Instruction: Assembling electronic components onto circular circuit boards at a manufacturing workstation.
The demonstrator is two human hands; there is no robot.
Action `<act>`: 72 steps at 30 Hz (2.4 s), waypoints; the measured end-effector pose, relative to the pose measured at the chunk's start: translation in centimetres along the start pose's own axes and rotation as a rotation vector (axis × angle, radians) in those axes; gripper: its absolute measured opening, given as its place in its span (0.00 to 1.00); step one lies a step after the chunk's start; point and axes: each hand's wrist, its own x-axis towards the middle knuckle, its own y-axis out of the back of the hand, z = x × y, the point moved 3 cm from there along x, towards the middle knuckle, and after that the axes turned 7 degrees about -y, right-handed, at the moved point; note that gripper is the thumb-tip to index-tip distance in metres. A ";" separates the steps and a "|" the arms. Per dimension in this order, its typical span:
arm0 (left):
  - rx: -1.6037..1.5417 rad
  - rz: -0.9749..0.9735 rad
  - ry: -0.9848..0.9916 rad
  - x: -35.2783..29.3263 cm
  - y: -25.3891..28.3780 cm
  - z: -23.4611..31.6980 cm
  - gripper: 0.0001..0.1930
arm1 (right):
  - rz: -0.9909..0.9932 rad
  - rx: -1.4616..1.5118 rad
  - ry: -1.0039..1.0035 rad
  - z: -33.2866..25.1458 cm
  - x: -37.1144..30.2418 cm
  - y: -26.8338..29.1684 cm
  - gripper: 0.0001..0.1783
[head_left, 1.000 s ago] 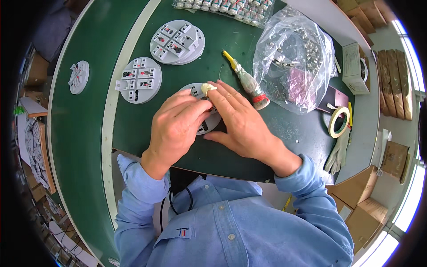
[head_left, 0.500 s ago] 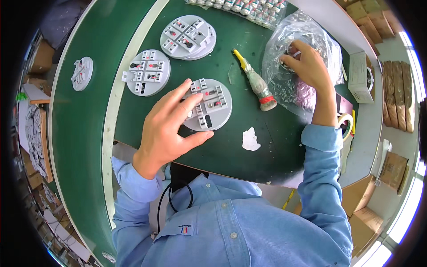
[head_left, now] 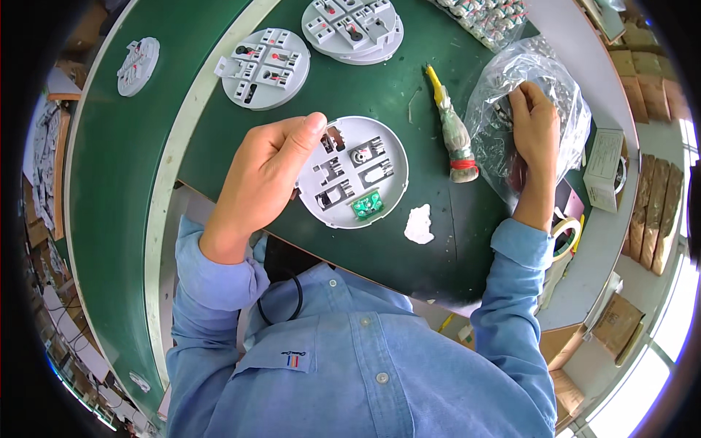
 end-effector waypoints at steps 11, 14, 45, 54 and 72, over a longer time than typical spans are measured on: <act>-0.035 -0.039 0.003 0.3 0.1 -0.2 0.29 | 0.036 0.253 -0.161 1.9 0.9 0.2 0.18; -0.019 -0.044 -0.019 0.2 0.2 -0.2 0.29 | 0.045 0.417 -0.204 2.3 0.8 0.2 0.17; -0.081 -0.063 -0.031 0.0 0.8 -0.2 0.26 | 0.036 0.468 -0.202 1.9 0.5 -0.5 0.23; -0.059 -0.073 -0.037 -0.2 1.3 -0.4 0.26 | 0.026 0.439 -0.203 1.5 0.2 -0.9 0.23; -0.035 0.019 -0.056 -1.1 2.7 0.9 0.17 | 0.021 0.405 -0.160 5.4 1.9 -2.6 0.22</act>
